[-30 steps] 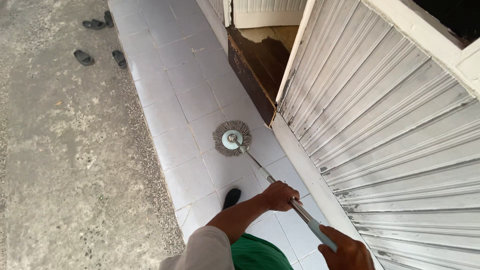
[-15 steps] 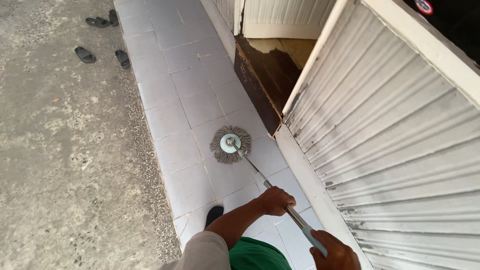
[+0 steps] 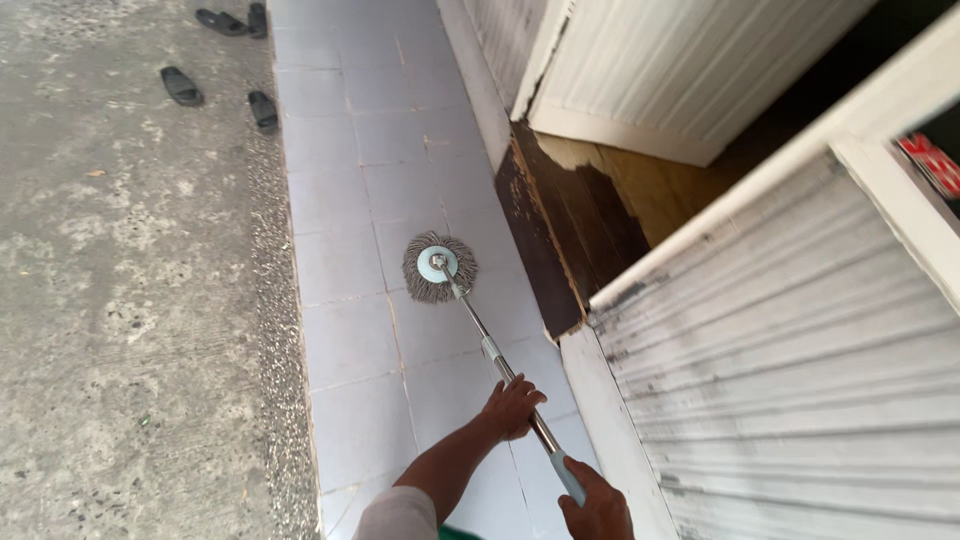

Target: The person mops a tiled floor and an adjacent wooden floor area using a microfiber mop, moving the mop head back and forth across the surfaces.

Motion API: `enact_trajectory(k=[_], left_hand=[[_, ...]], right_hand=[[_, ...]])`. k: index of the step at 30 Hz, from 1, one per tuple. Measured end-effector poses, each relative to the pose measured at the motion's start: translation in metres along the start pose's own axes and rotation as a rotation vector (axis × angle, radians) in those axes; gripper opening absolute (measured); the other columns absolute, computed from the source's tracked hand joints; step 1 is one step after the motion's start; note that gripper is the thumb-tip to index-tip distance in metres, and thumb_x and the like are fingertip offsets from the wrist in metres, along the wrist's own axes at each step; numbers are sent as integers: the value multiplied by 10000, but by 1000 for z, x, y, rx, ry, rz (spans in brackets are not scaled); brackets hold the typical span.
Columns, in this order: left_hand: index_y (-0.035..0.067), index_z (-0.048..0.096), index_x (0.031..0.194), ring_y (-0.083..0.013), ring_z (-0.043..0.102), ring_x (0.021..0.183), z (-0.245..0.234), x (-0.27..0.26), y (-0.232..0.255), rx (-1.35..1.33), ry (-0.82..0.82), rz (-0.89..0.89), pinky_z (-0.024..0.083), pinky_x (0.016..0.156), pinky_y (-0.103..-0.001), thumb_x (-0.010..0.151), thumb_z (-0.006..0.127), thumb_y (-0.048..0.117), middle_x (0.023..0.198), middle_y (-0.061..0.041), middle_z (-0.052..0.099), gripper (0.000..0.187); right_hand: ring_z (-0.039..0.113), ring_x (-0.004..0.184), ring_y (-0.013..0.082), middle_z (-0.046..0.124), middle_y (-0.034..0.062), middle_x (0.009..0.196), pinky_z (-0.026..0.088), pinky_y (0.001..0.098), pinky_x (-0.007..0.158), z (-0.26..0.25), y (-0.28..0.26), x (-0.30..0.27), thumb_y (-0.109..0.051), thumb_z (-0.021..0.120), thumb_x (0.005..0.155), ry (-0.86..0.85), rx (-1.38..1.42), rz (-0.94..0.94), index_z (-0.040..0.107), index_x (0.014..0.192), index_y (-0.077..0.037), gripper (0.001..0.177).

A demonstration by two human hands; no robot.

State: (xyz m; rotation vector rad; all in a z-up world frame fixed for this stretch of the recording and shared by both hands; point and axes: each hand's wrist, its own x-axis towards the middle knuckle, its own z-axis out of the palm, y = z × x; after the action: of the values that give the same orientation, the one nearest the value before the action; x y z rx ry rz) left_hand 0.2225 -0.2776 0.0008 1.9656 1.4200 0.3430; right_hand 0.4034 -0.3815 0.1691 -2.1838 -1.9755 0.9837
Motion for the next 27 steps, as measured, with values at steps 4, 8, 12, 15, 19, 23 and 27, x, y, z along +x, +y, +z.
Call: enact_trajectory(k=[4,8,12,15,19,23,27], left_hand=[[181,508,1431,-350,158,1564,-31,14,-35,-81,40,-151,234,1196,-650,956,657,154,1611,-133,342,499],[154,485,1415,-317,138,1556,-59,30,-63,-88,38,-267,211,1174,-673,970,609,127,1658,-94,246,462],[151,565,1313,-317,240,1551,-63,20,-68,-17,101,-233,262,1179,-669,1008,577,141,1614,-77,372,306],[140,578,1253,-330,276,1526,-65,2,-58,-18,125,-207,278,1152,-674,996,578,139,1553,-74,431,257],[133,598,1224,-347,321,1506,-57,-26,-34,20,113,-143,268,1163,-687,974,613,155,1455,-71,532,252],[127,631,1124,-357,333,1479,-40,-48,-3,61,51,18,230,1160,-685,876,737,246,1309,-102,611,294],[148,693,906,-330,546,1383,-21,-80,35,87,114,213,377,1147,-590,852,751,287,1032,-70,730,161]], right_hand=[[702,1164,354,710,138,1291,577,411,984,9,-62,41,-83,780,738,74,32,-123,652,1324,-168,605],[684,1147,398,699,198,1267,559,429,981,12,-101,64,-80,764,773,68,21,-204,634,1349,-129,593],[720,1075,403,705,216,1242,584,433,940,11,-113,56,-105,749,794,-3,-57,-149,597,1392,-140,618],[717,1041,424,709,231,1213,591,449,909,7,-122,35,-113,744,793,-32,-92,-128,573,1417,-157,648],[726,1019,414,732,242,1151,592,455,903,-6,-115,-6,-151,741,823,-61,-150,-32,566,1441,-204,645],[753,969,404,748,234,1112,616,446,855,-27,-88,-54,-159,770,787,-13,-128,-41,632,1378,-212,609],[785,900,371,775,198,1067,634,431,801,-45,-54,-110,-156,838,718,86,-114,-138,701,1282,-187,581]])
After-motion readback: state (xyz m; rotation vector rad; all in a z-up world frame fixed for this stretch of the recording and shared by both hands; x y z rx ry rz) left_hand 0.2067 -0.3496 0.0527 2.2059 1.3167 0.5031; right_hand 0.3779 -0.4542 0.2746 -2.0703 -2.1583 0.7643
